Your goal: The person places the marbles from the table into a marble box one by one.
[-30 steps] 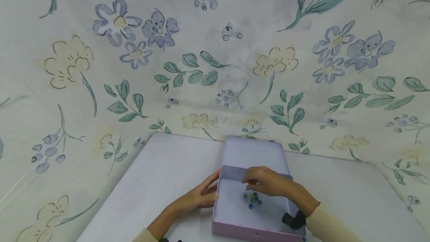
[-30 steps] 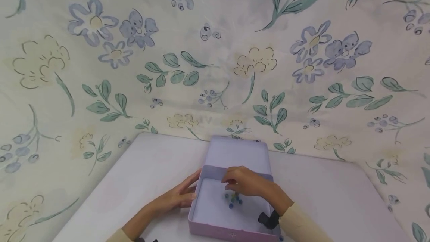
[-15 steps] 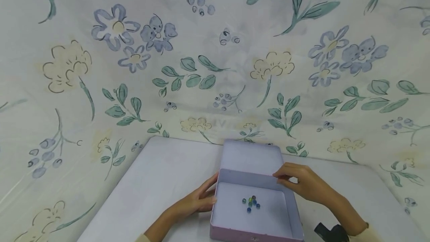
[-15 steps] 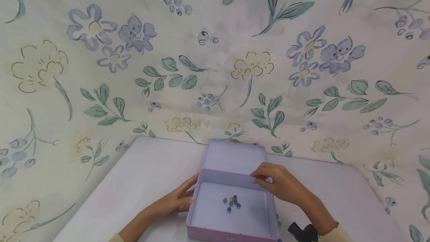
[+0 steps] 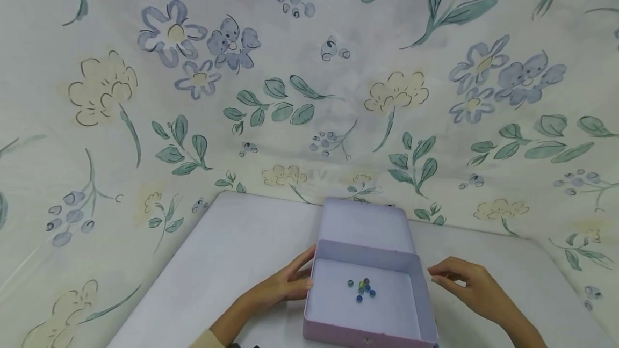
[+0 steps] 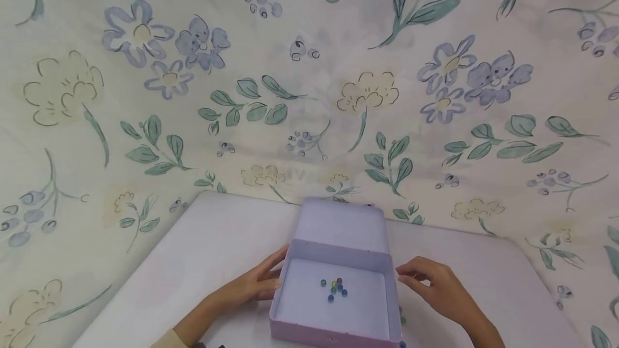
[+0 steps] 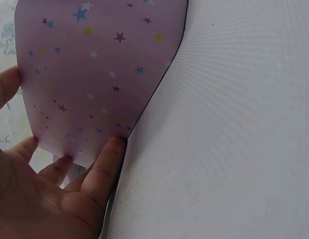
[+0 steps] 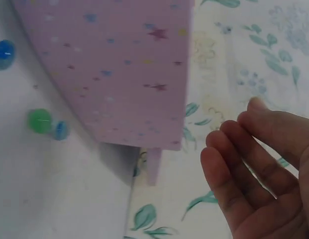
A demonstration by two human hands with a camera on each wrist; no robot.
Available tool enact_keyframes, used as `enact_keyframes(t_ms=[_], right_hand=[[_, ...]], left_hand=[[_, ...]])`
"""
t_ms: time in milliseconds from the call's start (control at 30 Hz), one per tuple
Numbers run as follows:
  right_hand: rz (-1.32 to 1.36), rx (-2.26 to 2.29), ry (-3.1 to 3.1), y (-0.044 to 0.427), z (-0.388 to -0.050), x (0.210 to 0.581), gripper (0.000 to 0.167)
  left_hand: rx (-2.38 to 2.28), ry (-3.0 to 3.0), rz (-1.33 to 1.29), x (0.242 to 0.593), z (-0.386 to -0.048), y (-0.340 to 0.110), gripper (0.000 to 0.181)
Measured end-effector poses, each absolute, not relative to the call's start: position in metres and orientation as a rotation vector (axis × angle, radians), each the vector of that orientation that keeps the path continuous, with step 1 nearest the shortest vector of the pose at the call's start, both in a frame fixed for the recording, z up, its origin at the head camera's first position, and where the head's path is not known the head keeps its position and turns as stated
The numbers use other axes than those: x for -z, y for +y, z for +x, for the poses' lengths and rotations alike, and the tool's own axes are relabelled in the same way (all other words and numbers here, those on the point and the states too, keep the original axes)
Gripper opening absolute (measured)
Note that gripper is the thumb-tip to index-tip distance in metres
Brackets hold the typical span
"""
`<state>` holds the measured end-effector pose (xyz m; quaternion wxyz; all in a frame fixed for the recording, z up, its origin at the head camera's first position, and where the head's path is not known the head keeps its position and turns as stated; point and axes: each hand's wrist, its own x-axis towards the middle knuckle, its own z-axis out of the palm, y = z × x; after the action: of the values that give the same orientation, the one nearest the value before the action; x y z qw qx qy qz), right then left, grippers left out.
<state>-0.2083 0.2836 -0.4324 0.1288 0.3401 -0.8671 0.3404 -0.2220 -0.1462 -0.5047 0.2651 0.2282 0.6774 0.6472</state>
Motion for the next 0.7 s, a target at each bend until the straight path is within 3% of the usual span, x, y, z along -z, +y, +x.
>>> enact_keyframes(t_ms=[400,700], right_hand=[[0.794,-1.095,-2.719,0.303,-0.193,0.476,0.010],[0.732,-1.182,-2.839,0.304,-0.192,0.491,0.016]], left_hand=[[-1.751,1.829,0.612,0.502,-0.225,-0.147,0.072],[-1.750,1.808,0.596,0.502,-0.223,-0.147,0.073]])
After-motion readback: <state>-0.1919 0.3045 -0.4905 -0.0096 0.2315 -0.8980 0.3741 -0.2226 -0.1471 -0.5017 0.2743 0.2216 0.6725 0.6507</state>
